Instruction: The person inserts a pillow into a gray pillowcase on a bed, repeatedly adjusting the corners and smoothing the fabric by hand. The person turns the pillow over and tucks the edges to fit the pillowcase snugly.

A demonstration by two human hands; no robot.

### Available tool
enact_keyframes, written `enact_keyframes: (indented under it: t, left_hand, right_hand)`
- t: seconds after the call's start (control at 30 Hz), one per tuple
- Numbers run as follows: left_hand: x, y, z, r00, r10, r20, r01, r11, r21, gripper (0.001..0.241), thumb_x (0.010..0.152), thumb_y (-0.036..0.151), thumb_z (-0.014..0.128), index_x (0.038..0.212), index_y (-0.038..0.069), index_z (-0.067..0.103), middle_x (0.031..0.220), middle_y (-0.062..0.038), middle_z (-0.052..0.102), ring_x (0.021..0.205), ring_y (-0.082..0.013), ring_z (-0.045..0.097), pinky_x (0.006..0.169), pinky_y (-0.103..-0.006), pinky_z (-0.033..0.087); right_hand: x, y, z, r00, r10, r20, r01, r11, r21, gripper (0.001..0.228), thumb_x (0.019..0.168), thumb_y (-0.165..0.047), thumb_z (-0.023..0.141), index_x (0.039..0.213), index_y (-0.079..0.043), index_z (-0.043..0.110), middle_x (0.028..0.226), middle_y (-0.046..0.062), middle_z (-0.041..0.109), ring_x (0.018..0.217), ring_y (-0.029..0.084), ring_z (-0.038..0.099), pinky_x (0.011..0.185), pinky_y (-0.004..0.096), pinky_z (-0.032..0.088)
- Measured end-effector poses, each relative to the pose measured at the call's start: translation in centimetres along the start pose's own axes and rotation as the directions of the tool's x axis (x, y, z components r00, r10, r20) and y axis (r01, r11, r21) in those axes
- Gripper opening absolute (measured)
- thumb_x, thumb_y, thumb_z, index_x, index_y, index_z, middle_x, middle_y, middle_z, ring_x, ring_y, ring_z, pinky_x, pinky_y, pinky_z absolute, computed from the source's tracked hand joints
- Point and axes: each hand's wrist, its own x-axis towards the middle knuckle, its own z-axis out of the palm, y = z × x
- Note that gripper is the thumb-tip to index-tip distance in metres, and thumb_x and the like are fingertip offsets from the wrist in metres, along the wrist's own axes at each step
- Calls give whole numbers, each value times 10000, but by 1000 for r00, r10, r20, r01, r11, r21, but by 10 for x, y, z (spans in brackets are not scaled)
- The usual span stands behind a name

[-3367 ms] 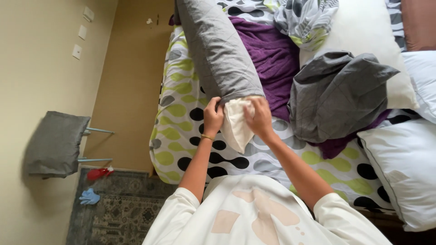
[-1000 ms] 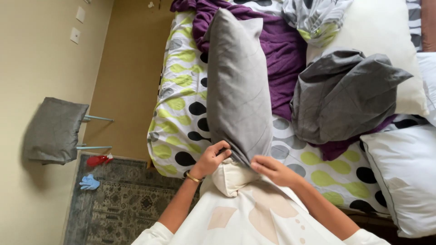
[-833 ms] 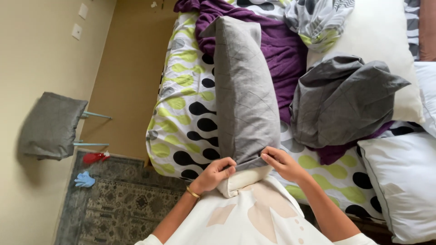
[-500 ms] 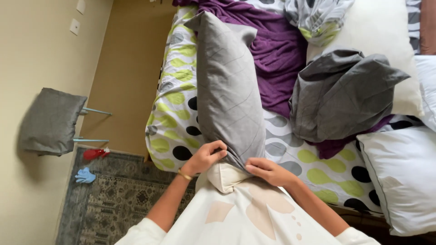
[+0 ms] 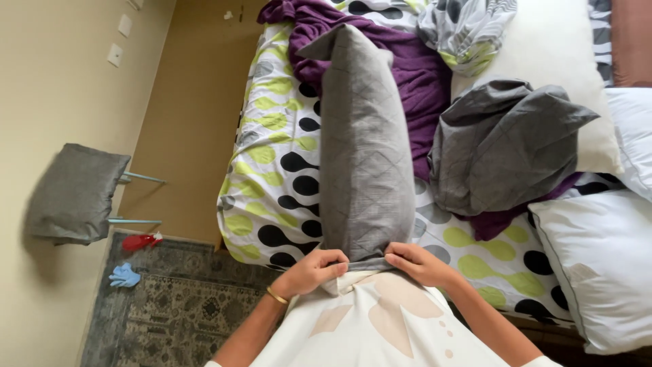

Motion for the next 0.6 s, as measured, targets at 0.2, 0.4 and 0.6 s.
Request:
enact_keyframes:
  t: [0.2,0.4,0.6]
  left_hand:
    - [67,-61,-18,785,86,-614,-193,975,-109,65,979,156,720,1041,152,702,897,0,634,925,-118,588,920,-319,501]
    - [85,68,-30,800,-518,-304,184,693,-697,1126,838,735,622,1668,119,178,1712,-212,154,1565,-432,154,1257,-537,188]
    - [145,7,-69,818,-362,-447,42,813,-581,852,899,589,554,1553,93,329,1559,-197,312,1441,-371,262,1201,-520,245]
  right_hand:
    - [16,39,1,958,-60,-282,81,995,64,256,855,-210,859,740,-76,673,594,-37,494,575,102,448,541,264,371]
    - [75,15,38,899,-112,-424,189,971,145,350,934,-163,784,632,-77,630,504,-30,451,521,68,387,487,243,304]
    - [131,-36,51,826,-429,-367,466,884,17,331,922,-138,783,640,-84,618,491,19,475,504,98,390,491,266,354]
